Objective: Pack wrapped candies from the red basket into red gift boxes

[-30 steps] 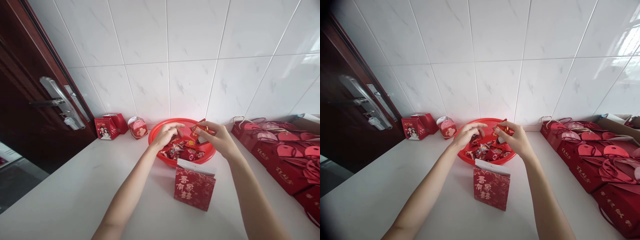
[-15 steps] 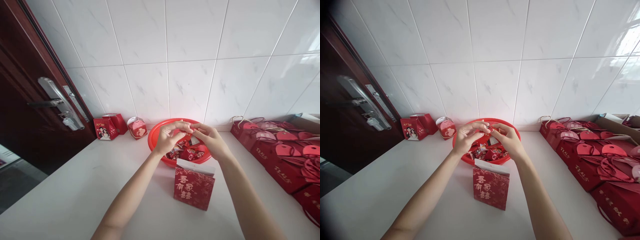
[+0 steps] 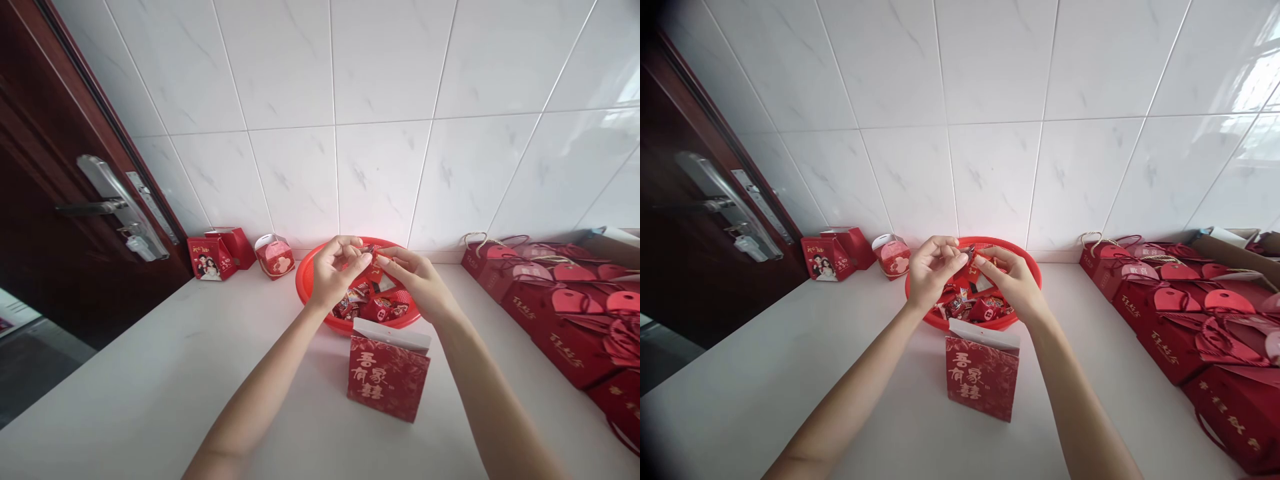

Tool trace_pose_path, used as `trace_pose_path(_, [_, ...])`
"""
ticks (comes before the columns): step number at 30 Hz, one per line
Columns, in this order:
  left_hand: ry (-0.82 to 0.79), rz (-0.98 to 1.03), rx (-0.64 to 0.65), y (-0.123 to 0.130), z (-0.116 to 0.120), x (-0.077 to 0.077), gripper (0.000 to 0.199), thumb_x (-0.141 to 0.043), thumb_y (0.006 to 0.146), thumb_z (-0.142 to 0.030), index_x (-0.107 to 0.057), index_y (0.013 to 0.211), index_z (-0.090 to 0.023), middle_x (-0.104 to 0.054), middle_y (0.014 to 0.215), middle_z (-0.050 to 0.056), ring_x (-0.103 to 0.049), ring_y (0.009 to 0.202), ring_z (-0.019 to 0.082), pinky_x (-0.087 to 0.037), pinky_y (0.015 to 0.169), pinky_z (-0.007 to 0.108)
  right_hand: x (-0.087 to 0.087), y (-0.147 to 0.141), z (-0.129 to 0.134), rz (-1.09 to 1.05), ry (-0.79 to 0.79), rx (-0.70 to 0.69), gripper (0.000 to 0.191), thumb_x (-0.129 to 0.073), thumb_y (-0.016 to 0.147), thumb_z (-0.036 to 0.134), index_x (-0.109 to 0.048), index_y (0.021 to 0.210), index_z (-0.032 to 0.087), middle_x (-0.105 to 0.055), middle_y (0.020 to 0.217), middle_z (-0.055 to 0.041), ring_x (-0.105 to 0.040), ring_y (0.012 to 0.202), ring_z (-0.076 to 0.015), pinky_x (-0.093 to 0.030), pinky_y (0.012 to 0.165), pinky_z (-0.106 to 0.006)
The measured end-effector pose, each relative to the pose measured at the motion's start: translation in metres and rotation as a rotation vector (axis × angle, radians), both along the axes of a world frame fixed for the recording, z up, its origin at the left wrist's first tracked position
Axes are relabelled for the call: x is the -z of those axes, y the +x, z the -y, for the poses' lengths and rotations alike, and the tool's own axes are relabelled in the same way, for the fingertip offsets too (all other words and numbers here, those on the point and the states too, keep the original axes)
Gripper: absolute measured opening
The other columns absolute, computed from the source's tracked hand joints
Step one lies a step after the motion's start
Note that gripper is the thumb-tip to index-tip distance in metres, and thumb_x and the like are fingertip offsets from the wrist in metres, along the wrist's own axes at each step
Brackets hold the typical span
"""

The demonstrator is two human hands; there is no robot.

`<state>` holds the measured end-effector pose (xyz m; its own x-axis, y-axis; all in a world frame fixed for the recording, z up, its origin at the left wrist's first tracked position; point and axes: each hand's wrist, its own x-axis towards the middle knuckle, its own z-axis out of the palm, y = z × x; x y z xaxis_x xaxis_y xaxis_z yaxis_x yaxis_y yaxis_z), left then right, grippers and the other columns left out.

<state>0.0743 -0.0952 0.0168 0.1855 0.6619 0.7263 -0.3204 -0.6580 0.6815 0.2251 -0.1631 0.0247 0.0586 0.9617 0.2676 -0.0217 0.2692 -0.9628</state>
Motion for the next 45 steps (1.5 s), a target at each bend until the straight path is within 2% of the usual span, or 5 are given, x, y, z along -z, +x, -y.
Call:
trace_pose_path(10, [0.012,-0.19,-0.176,0.0,-0.006,0.005,0.05,-0.084,0.074,-0.038,-0.063,0.117,-0.023,-0.064,0.126,0.008,-0.058,0.124,0.024,-0.046,0.107,0.04,-0.003,0.005,0.002,-0.028,0.047,0.049,0.04,-0.075,0.08,0.054,-0.075,0.106,0.023,-0.074,0.096,-0.0051,-0.072,0.087,-0.0217,-0.063,0.064,-0.03])
trace_pose_path(16, [-0.29,-0.297,0.038,-0.004,-0.002,-0.003,0.041,-0.081,0.076,-0.046,-0.069,0.105,-0.019,-0.074,0.106,0.009,-0.07,0.097,0.024,-0.055,0.087,0.038,-0.003,0.001,0.001,0.043,0.112,0.13,0.04,-0.073,0.082,0.055,-0.078,0.104,0.021,-0.075,0.094,-0.0061,-0.072,0.09,-0.0245,-0.064,0.066,-0.032])
trace_pose_path(27, [-0.253,-0.272,0.082,0.0,0.003,-0.002,0.04,-0.085,0.072,-0.035,-0.067,0.104,-0.019,-0.074,0.104,0.006,-0.071,0.091,0.021,-0.058,0.08,0.032,0.001,-0.001,-0.003,0.178,0.128,0.118,0.044,-0.061,0.09,0.056,-0.075,0.116,0.024,-0.072,0.094,-0.0043,-0.072,0.075,-0.021,-0.067,0.065,-0.036])
trace_pose_path(33, [-0.261,-0.243,0.097,0.0,0.001,-0.003,0.04,-0.084,0.071,-0.03,-0.069,0.107,-0.019,-0.074,0.112,0.009,-0.069,0.105,0.025,-0.056,0.089,0.037,-0.001,-0.003,0.001,0.211,0.107,0.072,0.049,-0.062,0.091,0.053,-0.065,0.13,0.024,-0.071,0.12,-0.0077,-0.073,0.098,-0.0255,-0.066,0.074,-0.036])
trace_pose_path(45, [-0.446,-0.021,0.243,-0.012,0.005,-0.023,0.034,-0.079,0.063,-0.021,-0.065,0.094,-0.019,-0.066,0.078,-0.003,-0.064,0.067,0.012,-0.052,0.065,0.024,-0.014,0.007,0.014,0.105,0.144,0.184,0.078,-0.076,0.081,0.045,-0.041,0.149,0.03,-0.072,0.106,-0.0072,-0.071,0.097,-0.0264,-0.061,0.084,-0.042])
